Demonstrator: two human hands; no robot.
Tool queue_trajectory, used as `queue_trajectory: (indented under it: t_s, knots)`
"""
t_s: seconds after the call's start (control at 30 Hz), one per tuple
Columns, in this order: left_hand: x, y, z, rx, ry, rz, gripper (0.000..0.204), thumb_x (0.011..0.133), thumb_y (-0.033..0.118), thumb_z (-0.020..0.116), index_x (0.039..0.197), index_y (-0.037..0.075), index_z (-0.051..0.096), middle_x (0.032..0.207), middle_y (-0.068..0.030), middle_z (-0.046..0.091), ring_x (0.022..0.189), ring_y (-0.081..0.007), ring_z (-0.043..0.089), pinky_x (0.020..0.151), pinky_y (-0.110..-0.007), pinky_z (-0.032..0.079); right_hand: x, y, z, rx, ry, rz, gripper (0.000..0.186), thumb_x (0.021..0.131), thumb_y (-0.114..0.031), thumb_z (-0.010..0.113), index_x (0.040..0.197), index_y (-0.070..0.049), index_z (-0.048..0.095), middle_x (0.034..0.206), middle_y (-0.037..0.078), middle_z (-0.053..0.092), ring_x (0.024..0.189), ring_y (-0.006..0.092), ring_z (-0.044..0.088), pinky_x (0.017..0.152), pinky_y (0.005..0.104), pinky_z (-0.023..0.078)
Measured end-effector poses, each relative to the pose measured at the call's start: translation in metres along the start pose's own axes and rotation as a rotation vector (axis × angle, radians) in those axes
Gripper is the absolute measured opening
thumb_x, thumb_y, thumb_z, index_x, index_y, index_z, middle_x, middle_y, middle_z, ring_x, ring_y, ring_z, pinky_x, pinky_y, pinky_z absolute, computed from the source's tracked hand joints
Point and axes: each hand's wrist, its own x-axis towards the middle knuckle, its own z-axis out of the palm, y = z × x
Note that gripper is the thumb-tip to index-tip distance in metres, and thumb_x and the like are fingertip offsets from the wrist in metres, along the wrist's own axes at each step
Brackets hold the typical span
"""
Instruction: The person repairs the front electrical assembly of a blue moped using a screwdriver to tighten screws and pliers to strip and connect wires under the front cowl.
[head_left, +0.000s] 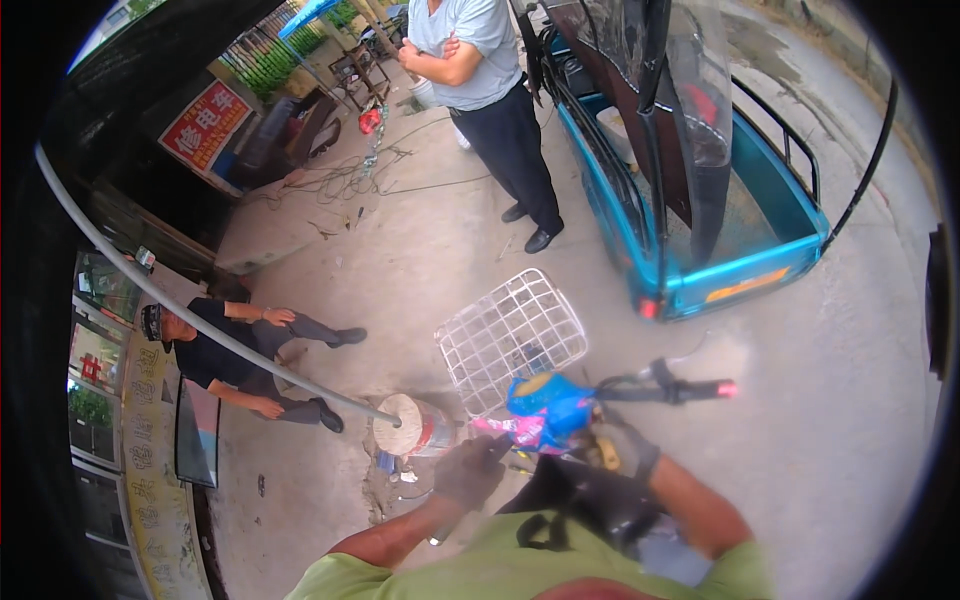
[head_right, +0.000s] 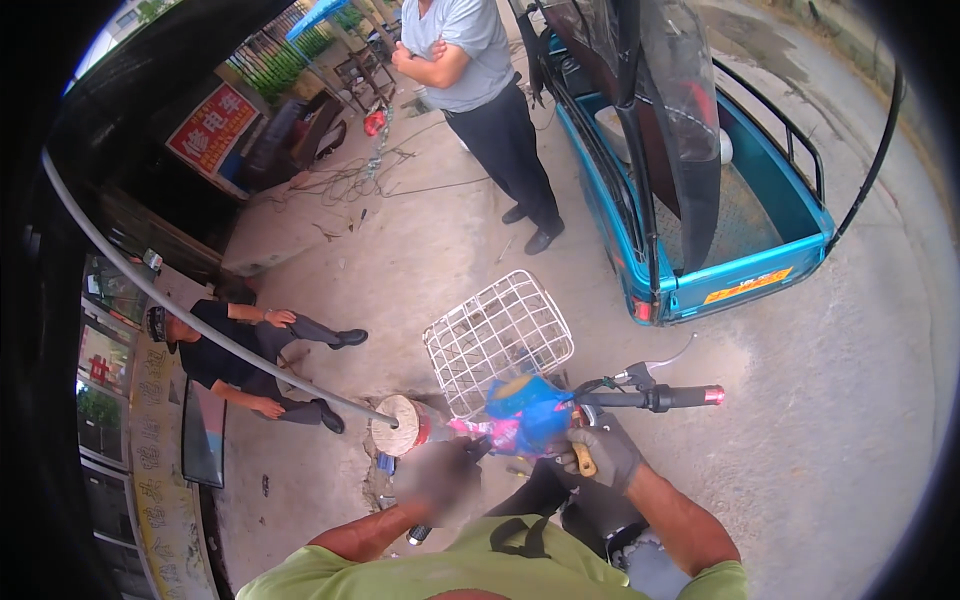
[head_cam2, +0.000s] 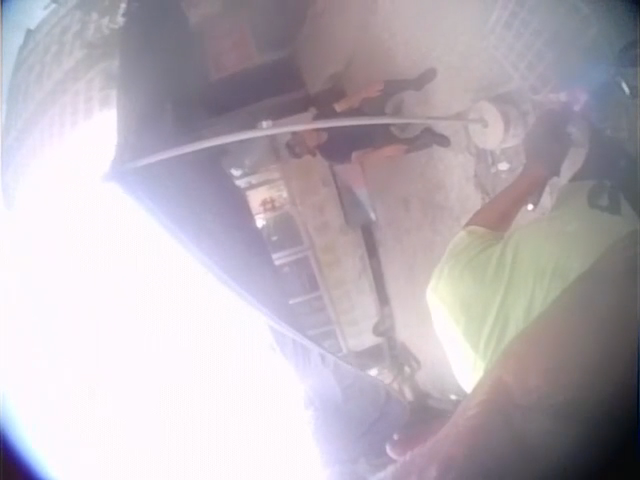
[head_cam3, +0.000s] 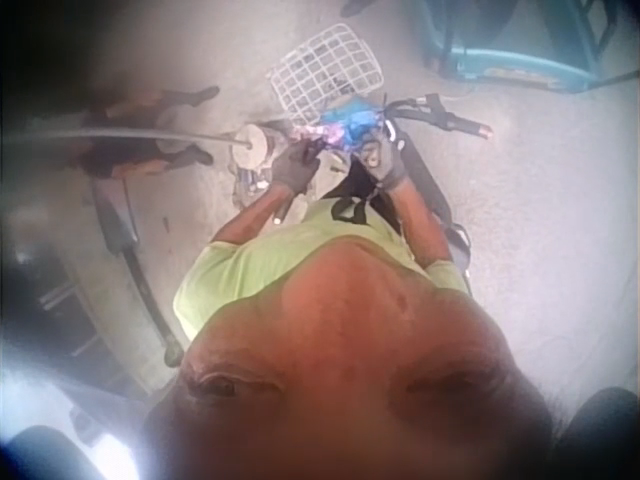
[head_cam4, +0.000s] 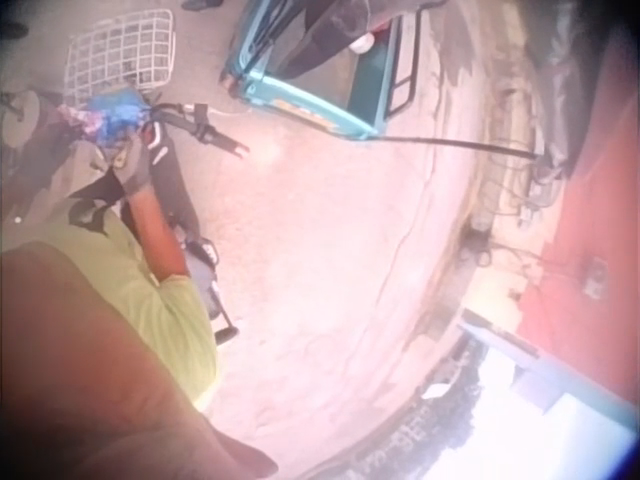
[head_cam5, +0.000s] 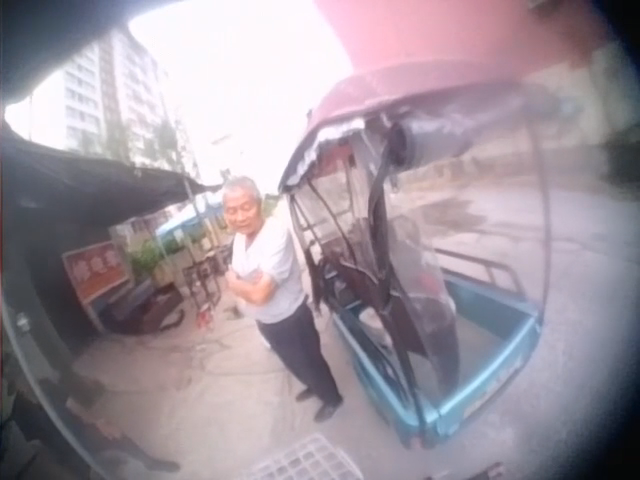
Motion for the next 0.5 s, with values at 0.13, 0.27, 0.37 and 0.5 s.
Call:
queue_trajectory:
  t_s: [0.13,0.27,0.37,0.5]
  knots:
    - [0.002,-0.012,0.013,0.005,0.007,0.063,0.047,0.095,0.026,0.064,0.141,0.035,0.070,0.118,-0.0037,0.068,0.107,-0.0310,0.071,0.090,-0.052,0.059,0.017,0.037,0.035,0.462,0.049,-0.078,0.028,0.112,-0.022,0.057,0.127,0.000,0.066,0.102,0.009,0.068,0.072,0.0140,0.059,0.063,0.0270,0.052]
    - [0.001,-0.023,0.021,-0.102,0.039,0.055,0.046,0.097,0.029,0.061,0.141,0.036,0.070,0.119,-0.0029,0.070,0.109,-0.0309,0.071,0.092,-0.050,0.058,0.022,0.048,0.042,0.589,0.030,-0.122,0.025,0.115,-0.025,0.056,0.122,-0.004,0.066,0.090,-0.003,0.060,0.070,0.0058,0.054,0.056,0.0211,0.046]
    - [-0.002,-0.017,0.007,-0.085,-0.021,0.032,0.046,0.099,0.029,0.058,0.144,0.036,0.069,0.124,-0.0015,0.071,0.111,-0.0303,0.071,0.094,-0.049,0.058,0.021,0.040,0.023,1.112,-0.333,0.072,0.029,0.116,-0.025,0.052,0.129,-0.002,0.065,0.083,-0.006,0.054,0.065,0.0046,0.051,0.057,0.0227,0.044]
    - [-0.001,-0.007,-0.001,-0.067,-0.088,-0.033,0.047,0.100,0.028,0.055,0.144,0.036,0.068,0.128,-0.0016,0.072,0.114,-0.0301,0.071,0.095,-0.049,0.058,0.015,0.029,0.029,0.922,-0.108,0.050,0.028,0.117,-0.024,0.051,0.128,-0.003,0.065,0.080,-0.009,0.051,0.062,0.0027,0.047,0.054,0.0213,0.041]
